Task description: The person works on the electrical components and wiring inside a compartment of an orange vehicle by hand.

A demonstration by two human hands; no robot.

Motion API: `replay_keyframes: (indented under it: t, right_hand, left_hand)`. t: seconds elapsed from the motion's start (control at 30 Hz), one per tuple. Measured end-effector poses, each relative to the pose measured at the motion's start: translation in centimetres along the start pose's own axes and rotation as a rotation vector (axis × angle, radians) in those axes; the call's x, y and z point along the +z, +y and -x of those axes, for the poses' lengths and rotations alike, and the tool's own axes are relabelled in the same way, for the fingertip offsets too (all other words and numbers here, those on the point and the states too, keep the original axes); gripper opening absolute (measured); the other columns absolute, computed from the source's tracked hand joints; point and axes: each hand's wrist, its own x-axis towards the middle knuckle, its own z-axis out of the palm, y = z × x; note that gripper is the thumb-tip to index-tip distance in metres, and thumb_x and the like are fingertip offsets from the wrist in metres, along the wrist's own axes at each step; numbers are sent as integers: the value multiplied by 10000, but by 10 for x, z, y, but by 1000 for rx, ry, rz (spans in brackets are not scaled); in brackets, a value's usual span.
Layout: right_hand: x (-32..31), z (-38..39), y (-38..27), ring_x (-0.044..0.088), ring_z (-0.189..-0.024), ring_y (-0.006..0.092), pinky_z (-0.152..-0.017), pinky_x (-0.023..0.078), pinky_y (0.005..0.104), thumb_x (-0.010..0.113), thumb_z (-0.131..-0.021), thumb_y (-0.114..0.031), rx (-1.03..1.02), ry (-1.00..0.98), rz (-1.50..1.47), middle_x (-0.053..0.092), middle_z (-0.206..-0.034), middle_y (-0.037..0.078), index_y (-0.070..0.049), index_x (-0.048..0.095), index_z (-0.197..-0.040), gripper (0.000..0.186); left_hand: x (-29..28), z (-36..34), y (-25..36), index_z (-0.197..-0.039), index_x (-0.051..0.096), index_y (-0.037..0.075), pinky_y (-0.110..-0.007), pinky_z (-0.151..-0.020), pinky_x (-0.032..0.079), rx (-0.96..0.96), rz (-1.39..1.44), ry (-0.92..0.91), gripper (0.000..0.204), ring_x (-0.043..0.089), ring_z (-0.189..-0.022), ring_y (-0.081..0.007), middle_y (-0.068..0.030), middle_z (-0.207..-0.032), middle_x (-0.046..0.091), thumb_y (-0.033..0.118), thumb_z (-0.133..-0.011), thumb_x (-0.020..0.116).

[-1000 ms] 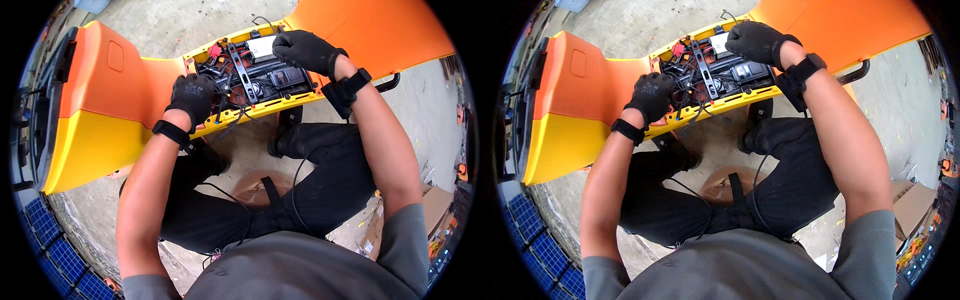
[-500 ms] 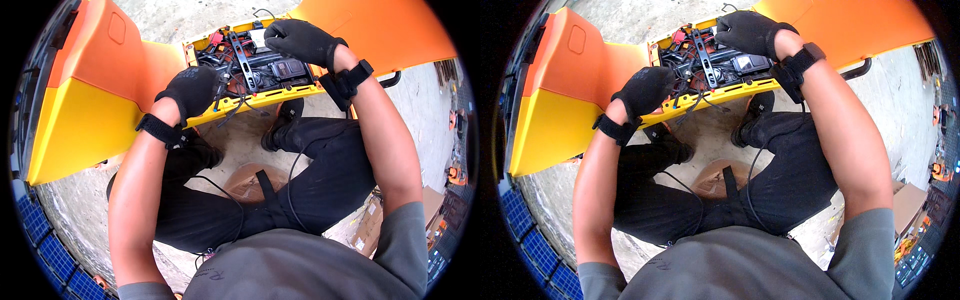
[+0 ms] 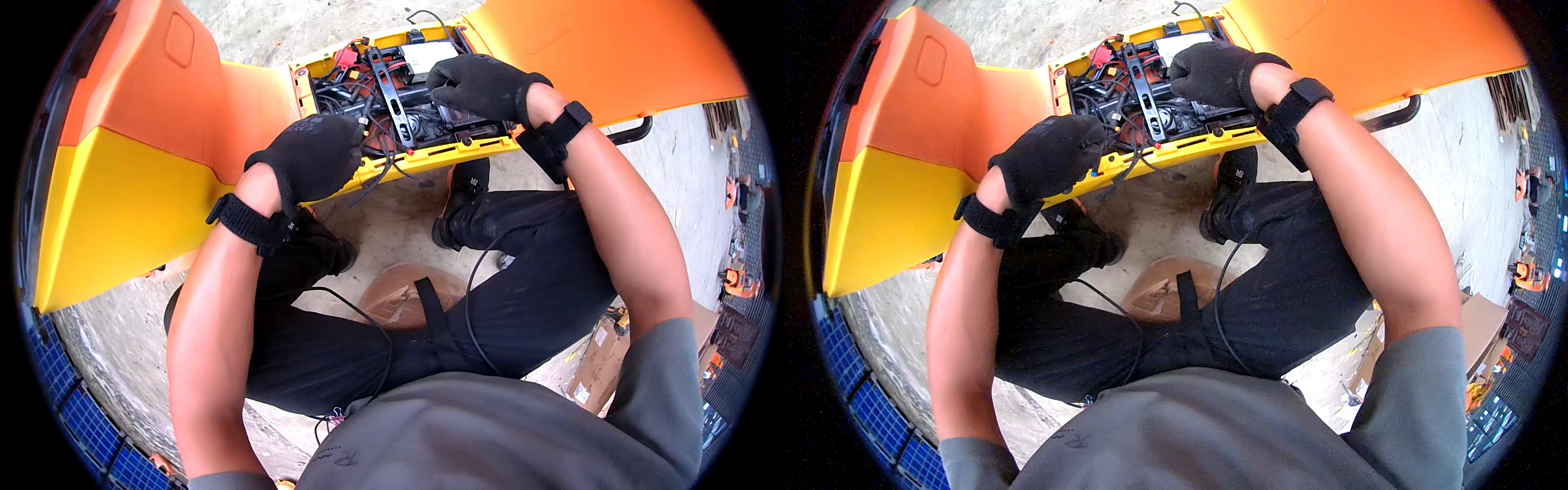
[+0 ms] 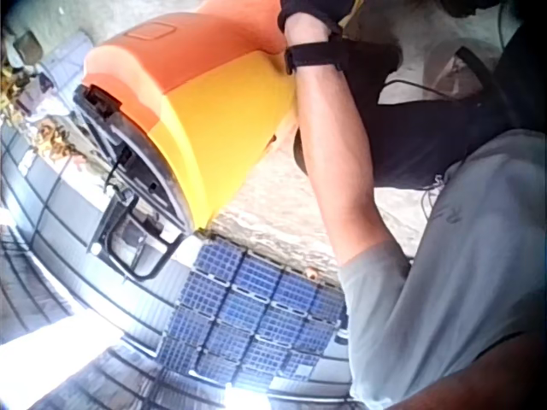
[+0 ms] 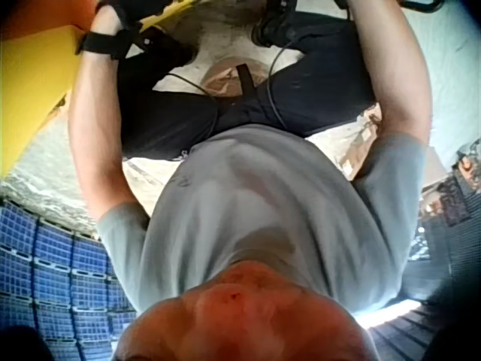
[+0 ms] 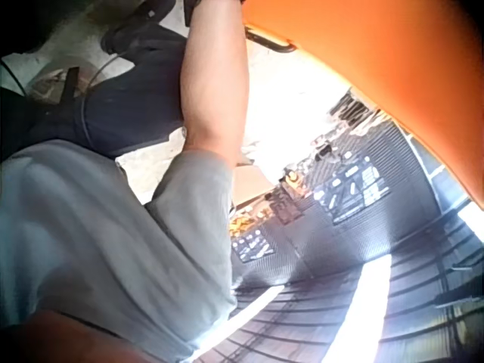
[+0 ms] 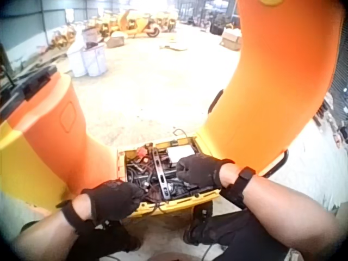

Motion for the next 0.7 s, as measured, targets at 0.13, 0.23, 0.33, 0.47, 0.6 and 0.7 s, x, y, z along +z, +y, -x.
replay_keyframes:
  t: [0.13, 0.23, 0.33, 0.47, 0.6, 0.7]
  right_hand:
    - [15, -5, 2, 671, -891, 272, -824, 508, 372, 608, -899, -275, -18, -21, -9, 699, -941, 147, -59, 669, -1065, 279]
    - [46, 1, -12, 664, -939, 319, -853, 507, 402, 604, -901, -304, -76, -24, 30, 685, -1015, 165, -104, 617, -1204, 363]
    - [50, 14, -52, 660, -963, 381, -865, 520, 452, 672, -847, -382, -94, -106, -109, 681, -1039, 201, -131, 572, -1284, 514]
    - [66, 11, -57, 669, -941, 369, -815, 534, 454, 701, -826, -347, -151, -128, 105, 687, -998, 185, -159, 580, -1283, 509]
    - [74, 2, -54, 648, -951, 325, -831, 517, 413, 700, -831, -260, -218, -179, 168, 655, -966, 138, -194, 581, -1286, 475]
    - [68, -5, -51, 646, -941, 329, -821, 513, 409, 665, -794, -152, -228, -229, 182, 659, -932, 137, -141, 657, -1113, 319]
  left_hand:
    - [-5, 0, -9, -1067, 640, 0, -425, -790, 519, 57, 14, 107, 255, 631, -897, -368, -191, -977, 651, 137, -858, 591]
    - [-8, -4, -11, -1064, 633, -16, -401, -770, 529, 60, -24, 269, 219, 653, -850, -332, -186, -944, 660, 109, -895, 574]
    - [-13, -11, -8, -1058, 627, -23, -350, -718, 534, -23, 309, 240, 204, 655, -742, -234, -149, -857, 665, 111, -915, 570]
    - [-11, -21, -6, -1065, 623, -25, -267, -642, 520, 9, 383, 225, 192, 620, -667, -128, -81, -781, 656, 110, -954, 542]
    - [-12, -21, -4, -1067, 624, -31, -264, -629, 515, 13, 422, 184, 192, 615, -657, -125, -74, -774, 654, 102, -955, 545]
    - [-9, -19, -15, -1069, 624, -40, -270, -628, 515, 31, 407, 228, 200, 605, -649, -124, -75, -774, 652, 105, -954, 547]
